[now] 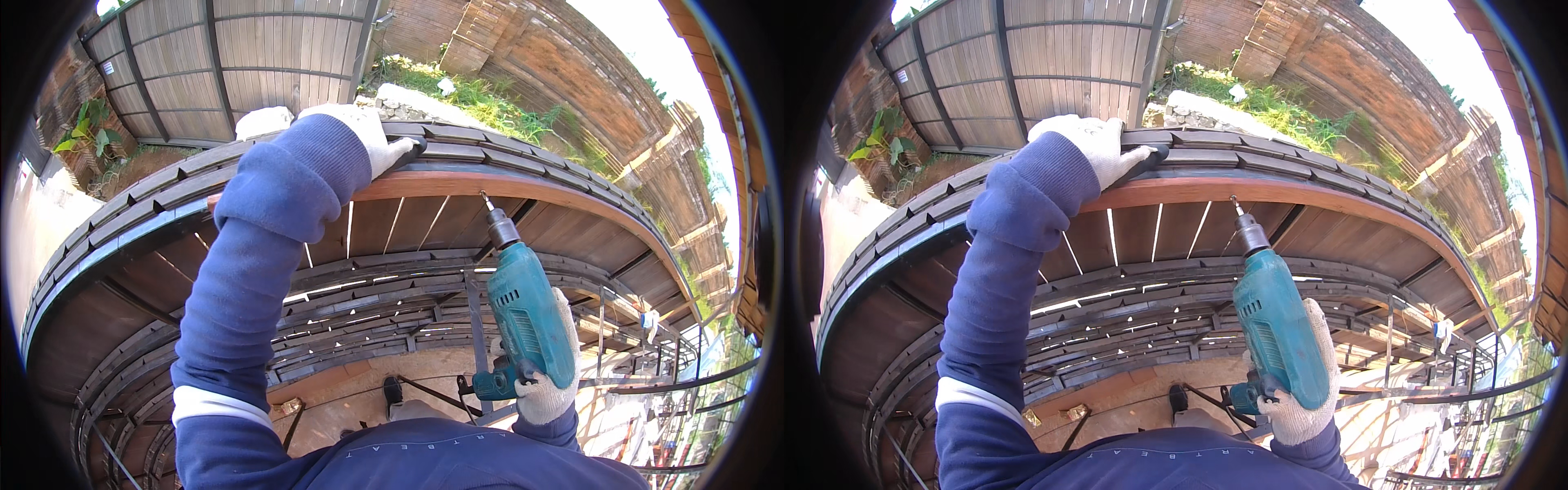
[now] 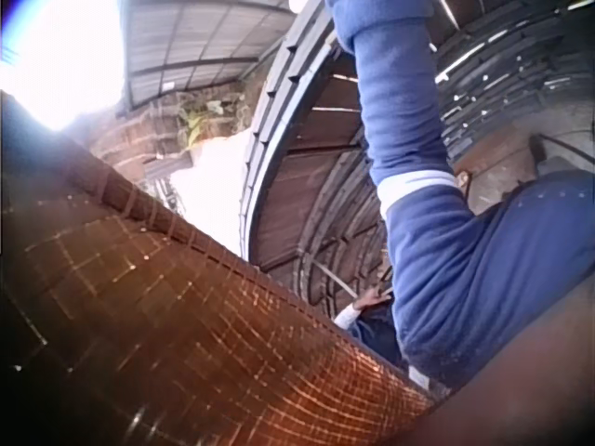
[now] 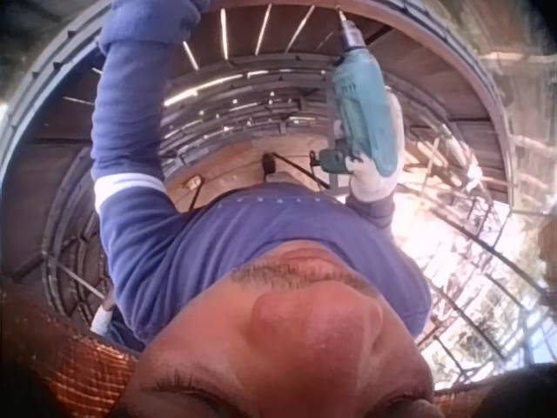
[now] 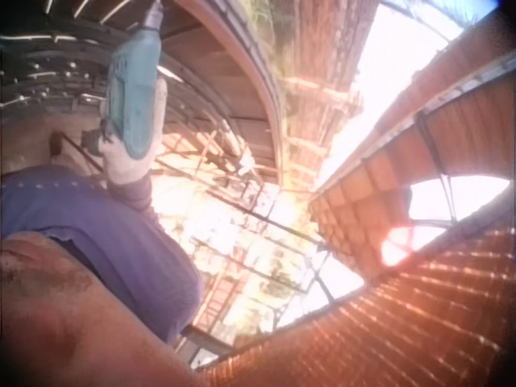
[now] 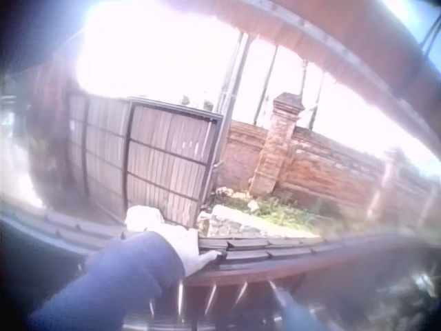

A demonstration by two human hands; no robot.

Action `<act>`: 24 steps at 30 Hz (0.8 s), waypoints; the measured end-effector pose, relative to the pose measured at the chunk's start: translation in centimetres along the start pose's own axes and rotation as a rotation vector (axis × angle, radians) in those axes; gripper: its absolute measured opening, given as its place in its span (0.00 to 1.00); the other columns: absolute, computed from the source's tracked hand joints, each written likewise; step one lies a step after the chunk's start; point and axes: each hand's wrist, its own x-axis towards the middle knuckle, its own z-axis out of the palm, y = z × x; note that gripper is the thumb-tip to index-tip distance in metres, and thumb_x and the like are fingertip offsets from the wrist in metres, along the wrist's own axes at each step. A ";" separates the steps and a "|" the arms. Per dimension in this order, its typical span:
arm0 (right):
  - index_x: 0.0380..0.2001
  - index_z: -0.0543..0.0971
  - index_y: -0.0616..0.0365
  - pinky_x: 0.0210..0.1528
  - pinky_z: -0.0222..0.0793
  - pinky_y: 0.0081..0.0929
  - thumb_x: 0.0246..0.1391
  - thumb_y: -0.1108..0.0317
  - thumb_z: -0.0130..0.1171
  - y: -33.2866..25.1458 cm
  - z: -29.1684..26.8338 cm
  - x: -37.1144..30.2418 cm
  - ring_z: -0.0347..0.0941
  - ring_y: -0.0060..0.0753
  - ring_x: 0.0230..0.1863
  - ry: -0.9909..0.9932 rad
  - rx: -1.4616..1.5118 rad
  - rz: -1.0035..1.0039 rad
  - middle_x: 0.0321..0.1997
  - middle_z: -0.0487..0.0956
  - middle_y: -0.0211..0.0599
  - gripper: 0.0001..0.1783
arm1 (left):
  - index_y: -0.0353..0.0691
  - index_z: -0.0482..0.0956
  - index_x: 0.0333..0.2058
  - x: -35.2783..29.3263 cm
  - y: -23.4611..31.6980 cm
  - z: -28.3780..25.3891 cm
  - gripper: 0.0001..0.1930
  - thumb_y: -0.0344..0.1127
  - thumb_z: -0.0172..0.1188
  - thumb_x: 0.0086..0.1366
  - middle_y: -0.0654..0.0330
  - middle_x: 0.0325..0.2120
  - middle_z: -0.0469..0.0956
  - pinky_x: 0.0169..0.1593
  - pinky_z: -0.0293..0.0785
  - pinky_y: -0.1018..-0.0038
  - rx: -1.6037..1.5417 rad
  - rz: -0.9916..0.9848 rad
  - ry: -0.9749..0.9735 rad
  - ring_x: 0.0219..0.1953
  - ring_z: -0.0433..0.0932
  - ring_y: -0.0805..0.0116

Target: The person uses a power drill to secure wooden planks to a curved metal frame, holding the drill by hand while another person helps position the materials on the circular structure.

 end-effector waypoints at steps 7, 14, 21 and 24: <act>0.75 0.52 0.60 0.66 0.69 0.40 0.43 0.52 0.80 0.5 -2.8 -2.6 0.70 0.44 0.66 0.000 -0.356 0.030 0.70 0.67 0.49 0.64 | 0.33 0.78 0.51 1.2 0.9 2.1 0.38 0.68 0.42 0.73 0.47 0.43 0.83 0.56 0.76 0.63 -0.008 -0.069 0.145 0.49 0.82 0.57; 0.74 0.52 0.60 0.65 0.70 0.39 0.44 0.52 0.79 -0.1 -2.4 -2.9 0.71 0.43 0.65 0.008 -0.407 0.062 0.69 0.68 0.48 0.62 | 0.37 0.77 0.58 1.4 1.2 1.8 0.37 0.65 0.38 0.75 0.50 0.54 0.80 0.62 0.74 0.60 0.001 -0.102 0.016 0.57 0.79 0.58; 0.74 0.53 0.59 0.64 0.70 0.38 0.46 0.53 0.78 -0.1 -3.2 -2.8 0.72 0.42 0.64 0.036 -0.419 0.073 0.68 0.69 0.48 0.60 | 0.35 0.76 0.57 2.6 2.8 2.4 0.34 0.62 0.41 0.75 0.48 0.51 0.81 0.60 0.74 0.60 0.003 -0.073 0.105 0.55 0.80 0.56; 0.74 0.53 0.59 0.64 0.70 0.38 0.46 0.53 0.77 -0.6 -2.4 -2.4 0.72 0.42 0.63 -0.035 -0.435 0.054 0.67 0.69 0.47 0.60 | 0.31 0.76 0.52 0.0 0.4 2.2 0.32 0.60 0.47 0.74 0.44 0.44 0.81 0.57 0.76 0.62 -0.055 -0.139 0.189 0.51 0.81 0.53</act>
